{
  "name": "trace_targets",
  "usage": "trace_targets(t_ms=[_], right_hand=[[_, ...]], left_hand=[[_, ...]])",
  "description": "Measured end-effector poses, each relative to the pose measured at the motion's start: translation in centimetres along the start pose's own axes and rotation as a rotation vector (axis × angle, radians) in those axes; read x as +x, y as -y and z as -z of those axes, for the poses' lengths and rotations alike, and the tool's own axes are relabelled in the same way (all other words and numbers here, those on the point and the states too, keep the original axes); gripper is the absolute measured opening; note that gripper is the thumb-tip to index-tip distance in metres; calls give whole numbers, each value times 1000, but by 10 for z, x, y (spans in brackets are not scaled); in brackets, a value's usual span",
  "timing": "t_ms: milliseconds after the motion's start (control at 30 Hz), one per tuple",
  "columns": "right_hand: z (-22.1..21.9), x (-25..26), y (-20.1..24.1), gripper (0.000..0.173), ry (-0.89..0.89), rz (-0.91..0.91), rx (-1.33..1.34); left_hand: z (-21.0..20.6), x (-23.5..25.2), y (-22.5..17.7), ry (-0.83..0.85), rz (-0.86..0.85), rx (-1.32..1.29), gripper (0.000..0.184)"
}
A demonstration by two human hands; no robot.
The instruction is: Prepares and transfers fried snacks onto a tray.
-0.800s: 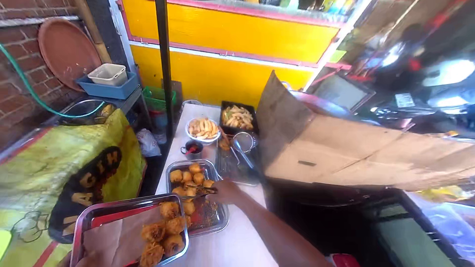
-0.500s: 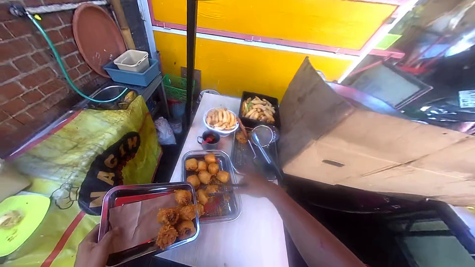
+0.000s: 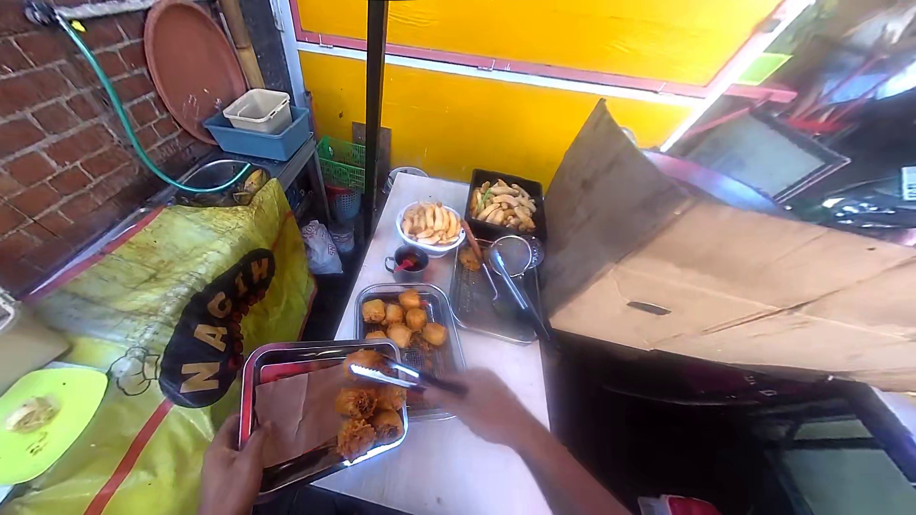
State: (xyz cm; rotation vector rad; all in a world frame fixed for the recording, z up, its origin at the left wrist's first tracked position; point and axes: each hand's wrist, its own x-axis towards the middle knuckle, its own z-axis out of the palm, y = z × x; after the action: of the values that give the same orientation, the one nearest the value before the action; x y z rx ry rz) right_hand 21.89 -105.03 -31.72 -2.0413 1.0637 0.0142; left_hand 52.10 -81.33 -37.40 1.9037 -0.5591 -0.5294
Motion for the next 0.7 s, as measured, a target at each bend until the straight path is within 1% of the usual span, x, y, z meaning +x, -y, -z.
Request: trace_targets(t_ms=[100, 167, 200, 267, 333, 400, 467, 500, 567, 700], right_hand=[[-23, -4, 25, 66, 43, -145, -204], [-19, -12, 35, 67, 74, -171, -270], [-13, -16, 35, 65, 68, -158, -257], [1, -23, 24, 62, -21, -109, -150], [17, -17, 6, 57, -147, -120, -100], [27, 4, -15, 55, -209, -200, -147], [25, 34, -37, 56, -191, -286, -256], [20, 50, -45, 56, -176, -300, -304], [8, 78, -49, 55, -139, -273, -397], [-7, 119, -36, 61, -35, -225, -567]], left_hand=[[-11, -6, -6, -8, -17, 3, 23], [-11, -7, -4, -24, 5, -1, 23], [-8, -7, -2, -27, 16, -1, 23], [3, -7, 2, -27, 39, 10, 26], [15, -8, 5, -30, 58, 15, 27], [26, -8, 10, -52, 71, 15, 25], [35, -8, 15, -57, 77, 11, 22], [38, -8, 16, -53, 80, 5, 22], [42, -8, 17, -53, 88, -5, 23], [43, -11, 19, -54, 91, -12, 19]])
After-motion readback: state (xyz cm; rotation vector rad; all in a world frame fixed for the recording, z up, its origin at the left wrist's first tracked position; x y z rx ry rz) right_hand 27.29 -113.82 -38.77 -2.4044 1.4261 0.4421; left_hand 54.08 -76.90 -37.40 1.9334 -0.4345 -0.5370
